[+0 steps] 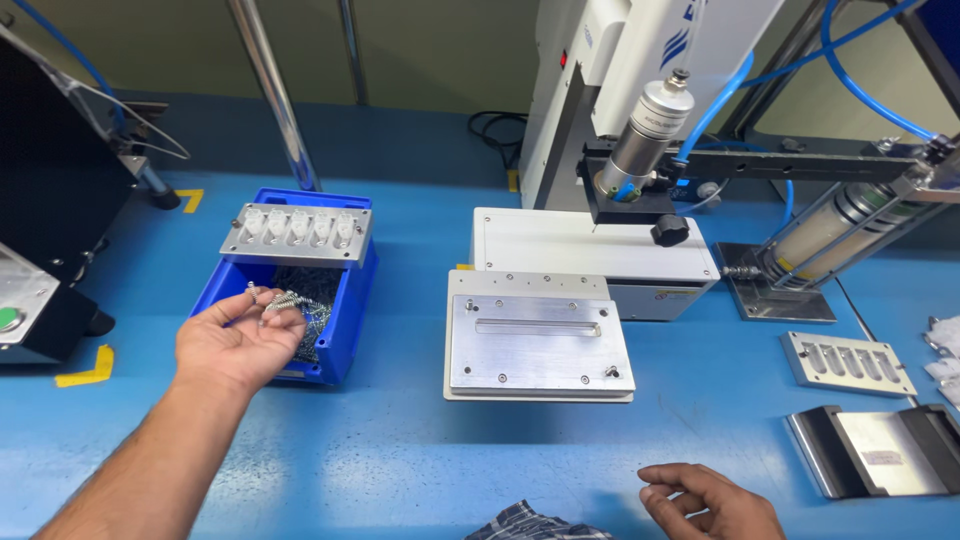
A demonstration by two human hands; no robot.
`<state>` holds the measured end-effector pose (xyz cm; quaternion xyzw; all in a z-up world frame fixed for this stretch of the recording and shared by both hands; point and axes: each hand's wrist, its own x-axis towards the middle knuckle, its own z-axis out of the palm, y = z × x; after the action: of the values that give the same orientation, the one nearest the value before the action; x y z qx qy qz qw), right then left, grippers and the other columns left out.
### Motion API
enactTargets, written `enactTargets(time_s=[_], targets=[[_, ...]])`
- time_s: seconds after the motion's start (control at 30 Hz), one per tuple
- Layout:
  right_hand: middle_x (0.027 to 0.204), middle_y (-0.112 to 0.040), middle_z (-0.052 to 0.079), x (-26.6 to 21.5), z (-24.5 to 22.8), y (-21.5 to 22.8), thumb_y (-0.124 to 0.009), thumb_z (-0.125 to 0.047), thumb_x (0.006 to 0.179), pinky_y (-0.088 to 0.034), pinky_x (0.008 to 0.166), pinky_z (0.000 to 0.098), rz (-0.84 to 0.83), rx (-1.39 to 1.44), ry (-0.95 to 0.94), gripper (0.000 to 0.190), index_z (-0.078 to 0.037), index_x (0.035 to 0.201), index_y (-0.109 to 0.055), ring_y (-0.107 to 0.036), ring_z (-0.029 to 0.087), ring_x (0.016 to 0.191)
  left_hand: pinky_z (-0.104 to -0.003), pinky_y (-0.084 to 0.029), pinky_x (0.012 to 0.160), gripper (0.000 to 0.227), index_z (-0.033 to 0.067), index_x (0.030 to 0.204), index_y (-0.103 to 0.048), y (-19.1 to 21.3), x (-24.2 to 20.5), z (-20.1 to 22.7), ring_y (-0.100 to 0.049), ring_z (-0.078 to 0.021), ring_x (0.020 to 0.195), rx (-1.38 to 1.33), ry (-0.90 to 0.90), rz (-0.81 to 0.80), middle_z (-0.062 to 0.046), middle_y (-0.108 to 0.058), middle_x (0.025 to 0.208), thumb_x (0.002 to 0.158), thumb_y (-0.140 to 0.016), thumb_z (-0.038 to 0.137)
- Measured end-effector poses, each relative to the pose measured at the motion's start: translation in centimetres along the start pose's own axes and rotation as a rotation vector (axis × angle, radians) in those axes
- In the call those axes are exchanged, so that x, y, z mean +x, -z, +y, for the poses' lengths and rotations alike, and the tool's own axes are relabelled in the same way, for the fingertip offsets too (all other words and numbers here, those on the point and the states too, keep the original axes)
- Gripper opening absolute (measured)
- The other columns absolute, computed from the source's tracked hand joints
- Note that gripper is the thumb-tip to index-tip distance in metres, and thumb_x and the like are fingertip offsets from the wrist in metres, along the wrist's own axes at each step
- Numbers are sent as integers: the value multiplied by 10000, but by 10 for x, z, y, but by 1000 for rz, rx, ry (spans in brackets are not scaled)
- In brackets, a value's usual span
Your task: The person picks small metal springs from a blue bin and places them one by one into slots on a metal fixture. The person repeats this process multiple times, handling the springs by hand and positioning them in the fixture.
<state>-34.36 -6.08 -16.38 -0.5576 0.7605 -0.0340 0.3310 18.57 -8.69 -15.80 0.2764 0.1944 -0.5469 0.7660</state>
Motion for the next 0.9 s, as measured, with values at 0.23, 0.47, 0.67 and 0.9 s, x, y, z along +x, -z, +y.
enactTargets(time_s=[0.23, 0.47, 0.67, 0.9], targets=[[1017, -779, 29, 4, -11, 4, -796, -321, 900, -656, 802, 319, -97, -59, 82, 243, -166, 1087, -811, -783, 142, 891, -281, -216, 426, 128, 17, 790, -503, 4, 11, 4, -316, -140, 527, -437, 106, -115, -42, -389, 668, 881, -476, 103], [1015, -776, 13, 8, 5, 2, -797, -341, 890, -653, 796, 287, -155, -115, 133, 297, -187, 1144, -806, -780, 108, 870, -250, -139, 388, 199, 16, 780, -486, 11, 40, 3, -232, -98, 469, -502, 216, -172, -19, -339, 645, 959, -408, 58], [1045, -804, -14, 11, 21, -1, -777, -390, 888, -648, 788, 281, -197, -150, 133, 326, -212, 1160, -800, -804, 83, 853, -267, -184, 383, 270, 2, 823, -609, 10, 41, -6, -222, -99, 435, -312, 318, -143, 11, -353, 603, 994, -415, 83], [1053, -817, -14, 15, 34, -1, -767, -414, 889, -653, 772, 283, -216, -149, 135, 345, -218, 1171, -793, -819, 77, 842, -216, -333, 447, 285, 46, 854, -564, 7, 35, -13, -355, -99, 543, -164, 218, 6, -176, -587, 817, 1029, -346, 98]])
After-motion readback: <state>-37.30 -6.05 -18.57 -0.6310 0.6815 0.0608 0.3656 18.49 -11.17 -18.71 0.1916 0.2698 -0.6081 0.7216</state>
